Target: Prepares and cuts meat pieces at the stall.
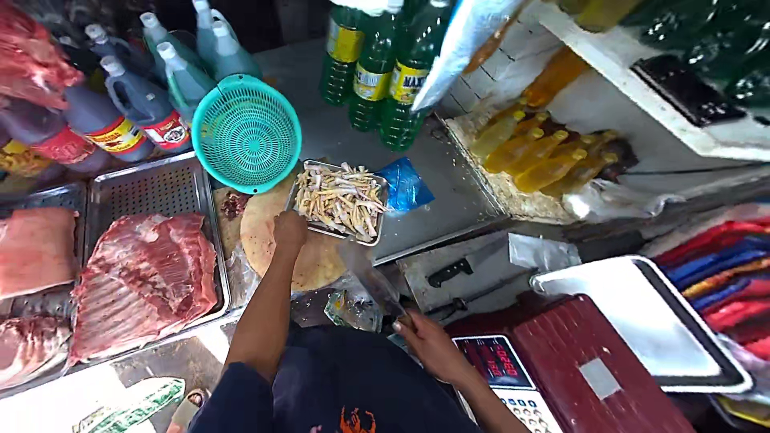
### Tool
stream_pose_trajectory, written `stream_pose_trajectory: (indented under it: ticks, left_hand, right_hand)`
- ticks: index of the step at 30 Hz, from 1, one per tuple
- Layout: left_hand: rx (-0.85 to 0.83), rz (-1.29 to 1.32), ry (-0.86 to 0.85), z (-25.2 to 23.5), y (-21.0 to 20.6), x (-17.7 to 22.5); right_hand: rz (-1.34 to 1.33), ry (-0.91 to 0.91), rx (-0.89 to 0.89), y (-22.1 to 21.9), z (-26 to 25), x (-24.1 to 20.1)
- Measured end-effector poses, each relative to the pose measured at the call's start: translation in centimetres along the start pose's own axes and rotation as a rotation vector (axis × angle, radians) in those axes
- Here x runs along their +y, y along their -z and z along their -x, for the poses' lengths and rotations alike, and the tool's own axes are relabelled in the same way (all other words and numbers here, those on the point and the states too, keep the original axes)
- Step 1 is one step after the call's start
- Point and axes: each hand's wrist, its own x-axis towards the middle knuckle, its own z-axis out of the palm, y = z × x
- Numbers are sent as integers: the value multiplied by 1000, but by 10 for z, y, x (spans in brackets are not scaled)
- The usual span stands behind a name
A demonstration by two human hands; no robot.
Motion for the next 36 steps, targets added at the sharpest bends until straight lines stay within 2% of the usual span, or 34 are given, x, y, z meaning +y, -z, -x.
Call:
stream_pose_trajectory:
  ticks: [2, 6, 8, 11, 13, 16, 18, 20, 24, 27, 31, 36]
  left_hand:
    - [-45, 132, -21, 9, 20, -19]
    - [-71, 683, -130, 44, 60, -86]
    - [-22, 826, -217, 62, 77, -105]
    - [38, 911, -293, 83, 75, -118]
    - [23, 735, -325, 87, 66, -120]
    - [-179, 91, -468, 73, 38, -144]
    - [-281, -215, -526, 59, 41, -145]
    - [-322, -371, -575, 48, 51, -139]
    - [-291, -466, -728, 32, 50, -143]
    - [-250, -471, -840, 30, 46, -149]
    - [-240, -464, -859, 26, 48, -148]
    - [-184, -458, -914, 31, 47, -152]
  right_hand:
    - [87, -16, -83, -6, -19, -15]
    - [44, -5, -79, -33, -31, -51]
    - [75, -1, -64, -41, -38, -67]
    - [144, -35, -97, -54, -51, -67]
    - [113, -47, -113, -54, -59, -65]
    - [133, -69, -139, -56, -60, -69]
    - [199, -71, -133, -55, -64, -85]
    - [239, -70, -109, -54, -67, -108]
    - [231, -38, -25, -50, -79, -155]
    - [301, -25, 11, -66, -81, -148]
    - [423, -116, -75, -79, -88, -127]
    - [335, -7, 19, -83, -74, -157]
